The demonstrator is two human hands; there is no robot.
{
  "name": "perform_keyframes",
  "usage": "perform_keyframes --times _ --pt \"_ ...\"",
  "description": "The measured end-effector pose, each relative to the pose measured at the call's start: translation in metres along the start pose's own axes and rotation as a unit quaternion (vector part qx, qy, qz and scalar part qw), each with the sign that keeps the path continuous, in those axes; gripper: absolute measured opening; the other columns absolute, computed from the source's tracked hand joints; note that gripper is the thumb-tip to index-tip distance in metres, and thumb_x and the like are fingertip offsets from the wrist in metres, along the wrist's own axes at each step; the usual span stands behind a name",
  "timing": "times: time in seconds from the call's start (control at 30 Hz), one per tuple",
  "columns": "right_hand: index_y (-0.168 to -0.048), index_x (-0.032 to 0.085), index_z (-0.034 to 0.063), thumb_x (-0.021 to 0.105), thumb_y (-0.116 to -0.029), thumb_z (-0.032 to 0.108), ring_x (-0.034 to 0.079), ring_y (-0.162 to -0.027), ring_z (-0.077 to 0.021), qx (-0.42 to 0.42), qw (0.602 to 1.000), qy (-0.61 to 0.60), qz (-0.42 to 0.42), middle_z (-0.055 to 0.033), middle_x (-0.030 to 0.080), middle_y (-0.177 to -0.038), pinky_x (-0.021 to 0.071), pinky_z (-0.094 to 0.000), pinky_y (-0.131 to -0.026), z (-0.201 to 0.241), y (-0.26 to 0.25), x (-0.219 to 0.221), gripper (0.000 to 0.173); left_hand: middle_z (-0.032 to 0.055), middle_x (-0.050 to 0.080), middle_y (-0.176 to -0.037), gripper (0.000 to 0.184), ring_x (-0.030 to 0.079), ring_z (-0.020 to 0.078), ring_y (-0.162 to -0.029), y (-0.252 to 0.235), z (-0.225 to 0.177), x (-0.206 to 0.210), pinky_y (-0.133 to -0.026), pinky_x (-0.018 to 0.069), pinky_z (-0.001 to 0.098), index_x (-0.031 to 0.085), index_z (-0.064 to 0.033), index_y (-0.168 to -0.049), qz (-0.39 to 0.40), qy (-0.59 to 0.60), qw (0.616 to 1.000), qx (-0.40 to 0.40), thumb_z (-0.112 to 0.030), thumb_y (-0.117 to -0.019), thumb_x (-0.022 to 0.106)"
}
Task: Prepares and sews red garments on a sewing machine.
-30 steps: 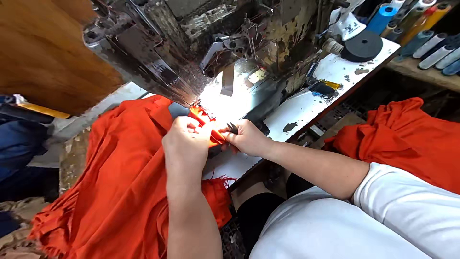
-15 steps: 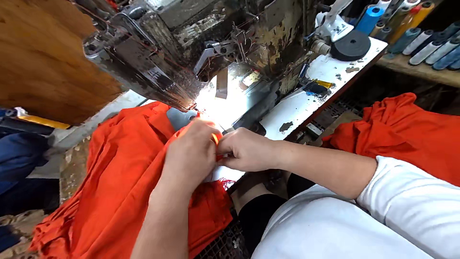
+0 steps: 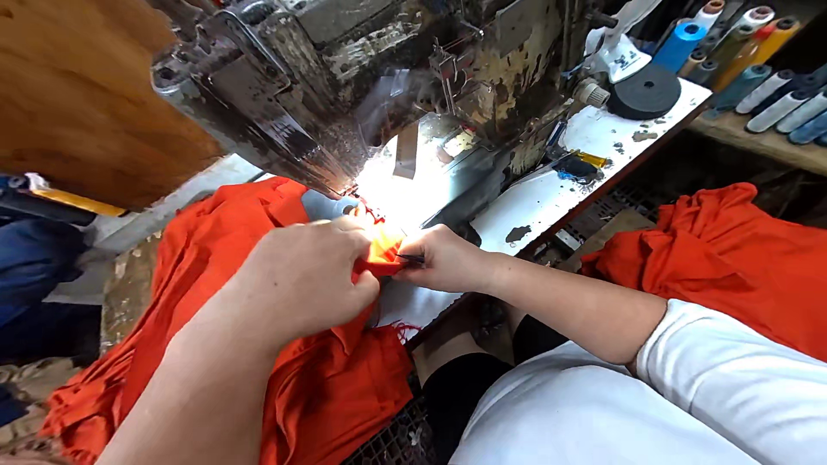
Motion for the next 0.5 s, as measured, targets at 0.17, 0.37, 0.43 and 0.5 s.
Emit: perform_keyframes --times 0.17,0.37,0.43,0.5 --pt "-0.083 0.073 -0.0001 0.072 -0.0912 0.011 0.064 -0.071 -0.0138 -0.020 0.999 0.027 0.000 -0.0081 0.066 -0.075 0.0524 -0.0315 -0.065 0.001 0.004 0.002 0.014 0.0003 0.066 -0.074 0.010 0.067 0.0244 -0.066 -0.001 0.015 0.011 -0.054 0.0508 0.0523 0.073 -0.0199 -0.083 0.037 -0.014 0.999 -0.019 -0.029 -0.0877 0.073" --pt "-0.088 0.075 0.0002 0.070 -0.0943 0.014 0.066 -0.076 -0.0132 -0.007 1.000 0.013 0.024 -0.0084 0.070 -0.080 0.0544 -0.0323 -0.071 -0.001 0.012 0.006 0.016 -0.0056 0.069 -0.077 0.022 0.069 0.0170 -0.070 0.002 -0.015 0.017 -0.058 0.0555 0.0476 0.075 -0.0234 -0.082 -0.004 0.030 0.997 0.074 -0.036 -0.0924 0.060" --pt "-0.087 0.074 -0.0002 0.070 -0.0952 0.016 0.066 -0.077 -0.0142 -0.005 1.000 0.019 0.023 -0.0089 0.069 -0.080 0.0538 -0.0330 -0.071 -0.001 0.011 0.006 0.019 -0.0042 0.070 -0.077 0.020 0.070 0.0184 -0.071 0.001 -0.006 0.019 -0.060 0.0558 0.0508 0.076 -0.0230 -0.083 0.022 0.031 0.998 0.054 -0.036 -0.0933 0.065" --pt "-0.083 0.073 0.0002 0.071 -0.0948 0.016 0.065 -0.074 -0.0131 -0.005 1.000 0.018 0.012 -0.0079 0.068 -0.077 0.0527 -0.0320 -0.069 -0.001 0.008 0.003 0.020 -0.0023 0.071 -0.076 0.013 0.070 0.0214 -0.070 0.000 0.009 0.017 -0.060 0.0554 0.0546 0.077 -0.0228 -0.083 0.033 0.017 0.999 0.019 -0.032 -0.0905 0.073"
Point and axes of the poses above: each hand's wrist, its own y-axis away from the middle knuckle, its own x-axis out of the palm, z = x × y, the point moved 7 cm from there along -y, towards the middle knuckle
